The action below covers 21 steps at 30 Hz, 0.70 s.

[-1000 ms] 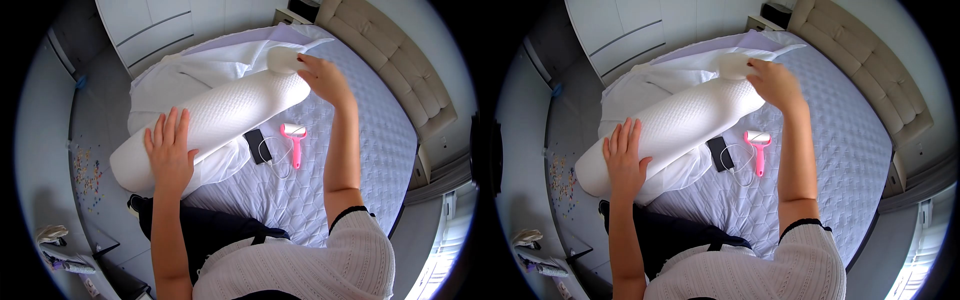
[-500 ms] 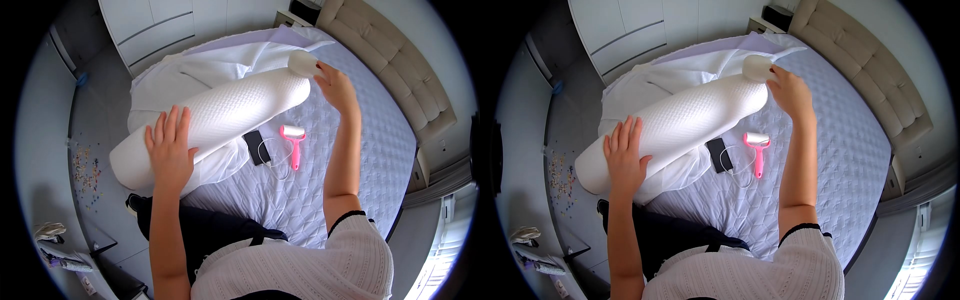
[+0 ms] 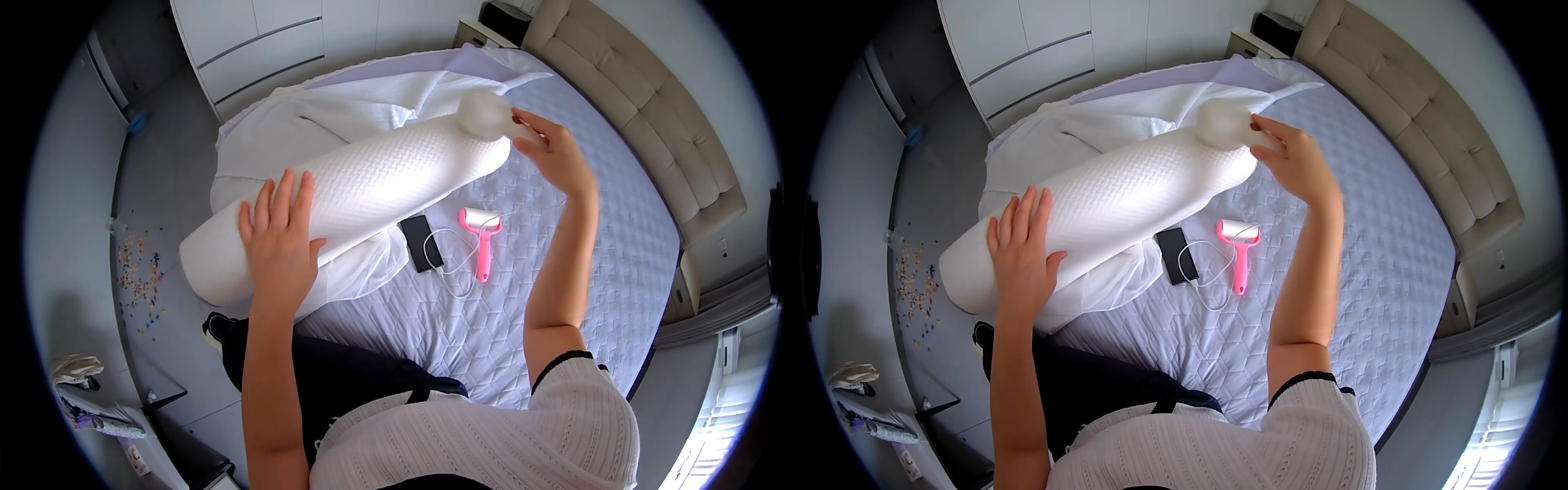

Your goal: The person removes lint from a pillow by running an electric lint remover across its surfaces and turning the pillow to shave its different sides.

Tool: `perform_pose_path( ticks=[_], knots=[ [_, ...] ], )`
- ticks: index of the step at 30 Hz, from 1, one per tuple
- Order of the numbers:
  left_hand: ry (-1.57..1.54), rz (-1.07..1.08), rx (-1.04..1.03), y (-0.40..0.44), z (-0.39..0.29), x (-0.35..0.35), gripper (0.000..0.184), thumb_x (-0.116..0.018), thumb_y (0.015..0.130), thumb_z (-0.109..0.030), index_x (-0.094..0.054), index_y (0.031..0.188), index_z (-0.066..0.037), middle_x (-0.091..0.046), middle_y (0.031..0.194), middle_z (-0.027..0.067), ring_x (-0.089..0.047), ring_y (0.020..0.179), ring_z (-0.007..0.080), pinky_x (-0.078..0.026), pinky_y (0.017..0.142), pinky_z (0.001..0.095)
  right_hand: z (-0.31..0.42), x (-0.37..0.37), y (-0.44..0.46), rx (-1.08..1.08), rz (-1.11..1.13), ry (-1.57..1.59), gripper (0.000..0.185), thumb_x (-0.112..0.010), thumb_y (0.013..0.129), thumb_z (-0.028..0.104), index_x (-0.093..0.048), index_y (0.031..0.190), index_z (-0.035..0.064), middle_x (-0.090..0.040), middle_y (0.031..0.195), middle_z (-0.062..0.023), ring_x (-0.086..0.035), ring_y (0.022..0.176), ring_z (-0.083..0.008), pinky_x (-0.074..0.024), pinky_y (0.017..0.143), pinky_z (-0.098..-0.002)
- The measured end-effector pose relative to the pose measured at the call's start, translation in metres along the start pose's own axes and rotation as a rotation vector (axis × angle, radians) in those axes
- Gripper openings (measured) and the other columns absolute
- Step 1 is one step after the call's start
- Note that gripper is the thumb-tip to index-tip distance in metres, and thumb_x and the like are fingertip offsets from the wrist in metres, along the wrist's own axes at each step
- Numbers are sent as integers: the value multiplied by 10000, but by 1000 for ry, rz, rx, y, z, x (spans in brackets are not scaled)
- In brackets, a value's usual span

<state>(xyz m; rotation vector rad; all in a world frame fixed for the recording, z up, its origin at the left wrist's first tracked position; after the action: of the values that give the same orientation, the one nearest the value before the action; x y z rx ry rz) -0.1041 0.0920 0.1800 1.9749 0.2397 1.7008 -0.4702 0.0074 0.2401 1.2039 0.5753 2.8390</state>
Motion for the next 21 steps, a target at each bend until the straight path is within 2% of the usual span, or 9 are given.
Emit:
perform_pose_path(
  ticks=[2,5,6,9,11,14,17,19,21],
  knots=[
    [7,2,-3,2,-1,0,915,-838,687,-146,-411,1496,-158,-410,1532,80,-382,1394,315,-248,1148,547,-11,3,0,-98,-213,-70,484,-721,851,96,-612,1318,41,-707,1193,-113,-680,1069,-232,-513,908,-329],
    [8,10,5,3,1,0,915,-838,687,-149,-410,1496,-158,-410,1532,77,-381,1395,314,-249,1148,547,1,-12,-7,0,-218,-42,490,-717,852,78,-606,1327,39,-713,1177,-104,-674,1039,-193,-513,897,-317],
    [7,11,5,3,1,0,916,-839,687,-150,-410,1496,-159,-409,1532,77,-381,1395,313,-249,1149,548,5,-20,-10,-13,-155,81,492,-712,851,56,-604,1330,32,-711,1177,-88,-658,1001,-163,-509,896,-304],
    [7,18,10,2,2,1,918,-840,686,-153,-409,1496,-161,-407,1533,75,-381,1394,312,-249,1151,549,23,-29,-21,-12,-48,133,497,-711,853,46,-599,1337,28,-704,1182,-81,-639,975,-146,-508,892,-298],
    [5,21,13,1,2,0,919,-841,685,-155,-409,1496,-163,-406,1533,74,-381,1393,311,-248,1152,549,15,-28,-25,16,-89,153,503,-710,854,37,-594,1343,21,-698,1186,-83,-647,988,-161,-508,894,-299],
    [-7,13,8,1,1,-1,922,-842,683,-158,-408,1497,-167,-407,1531,72,-381,1392,311,-248,1153,551,1,-21,-33,-94,-250,119,494,-699,856,32,-594,1338,8,-698,1193,-106,-665,1017,-180,-511,896,-304],
    [0,7,6,2,1,0,921,-840,684,-155,-409,1497,-168,-407,1531,68,-381,1392,310,-248,1154,550,-2,-23,-43,-133,-400,33,481,-698,850,33,-595,1318,-11,-692,1202,-144,-682,1055,-247,-520,907,-332],
    [-2,16,13,3,1,-1,917,-838,686,-150,-409,1497,-167,-406,1532,65,-379,1393,308,-246,1156,544,11,-38,-47,-15,-425,-52,470,-703,841,39,-595,1294,-19,-680,1200,-184,-676,1074,-320,-526,911,-368],
    [2,18,13,2,2,-2,916,-837,686,-149,-409,1496,-165,-405,1533,64,-378,1394,307,-244,1159,539,43,-61,-50,87,-336,-30,489,-715,824,38,-575,1288,-34,-675,1166,-201,-667,1049,-366,-530,899,-395]
  ],
)
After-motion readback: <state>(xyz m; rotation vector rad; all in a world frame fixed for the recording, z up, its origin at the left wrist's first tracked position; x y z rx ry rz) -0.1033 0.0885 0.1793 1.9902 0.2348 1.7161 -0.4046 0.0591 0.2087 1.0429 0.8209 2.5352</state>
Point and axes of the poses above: each hand's wrist, its own y-axis towards the middle knuckle, its own x-axis out of the back of the hand, z = x × y, the point moved 6 cm from there along y, towards the middle knuckle
